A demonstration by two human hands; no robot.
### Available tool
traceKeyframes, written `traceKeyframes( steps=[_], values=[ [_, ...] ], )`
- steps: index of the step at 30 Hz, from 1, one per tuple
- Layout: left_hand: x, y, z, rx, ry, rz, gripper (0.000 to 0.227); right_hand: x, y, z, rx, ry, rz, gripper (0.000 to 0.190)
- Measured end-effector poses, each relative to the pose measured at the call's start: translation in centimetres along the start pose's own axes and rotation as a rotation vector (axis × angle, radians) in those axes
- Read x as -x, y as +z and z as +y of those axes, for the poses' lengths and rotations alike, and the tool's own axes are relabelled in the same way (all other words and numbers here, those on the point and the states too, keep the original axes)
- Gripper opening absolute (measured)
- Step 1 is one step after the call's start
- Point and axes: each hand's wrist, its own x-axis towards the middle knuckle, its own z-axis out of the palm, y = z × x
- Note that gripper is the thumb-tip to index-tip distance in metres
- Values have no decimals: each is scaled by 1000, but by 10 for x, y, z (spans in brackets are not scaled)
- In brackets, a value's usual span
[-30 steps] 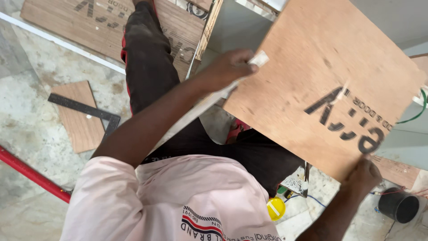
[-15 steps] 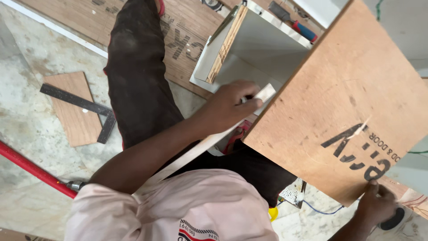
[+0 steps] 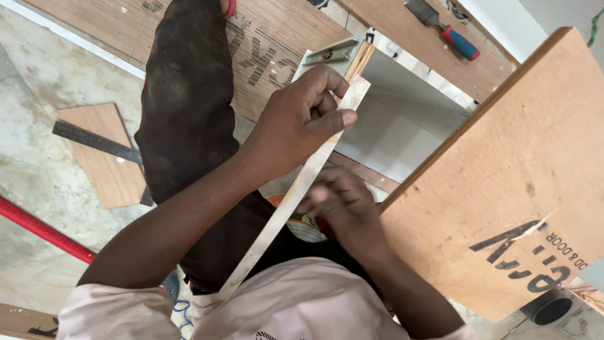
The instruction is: The person marks a line on a wooden board using a square and marker, then cuts the board with a circular saw. They remove a strip of white edge banding and use a chisel to trim the edge of a wooden frame piece. Finally, they fit the trimmed piece into a wooden cabinet structure.
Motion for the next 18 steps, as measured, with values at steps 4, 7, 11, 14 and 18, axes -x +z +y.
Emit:
traceKeyframes(
  steps=[4,7,11,14,18],
  values=[
    [2,4,-2,5,-56,-4,30,-8,15,19,-101,-17,-50,27],
    [7,3,6,17,-47,-44,27,-3,12,25,-102,-56,-42,27],
    [24,1,30,-93,72,-143,24,8,10,10,184,-9,51,24],
    [56,-13,37,99,-5,-162,26,15,6,0,214,-183,-3,23],
    [140,-76,38,160,122,70,24,62,-17,-4,229,-361,14,27]
  ],
)
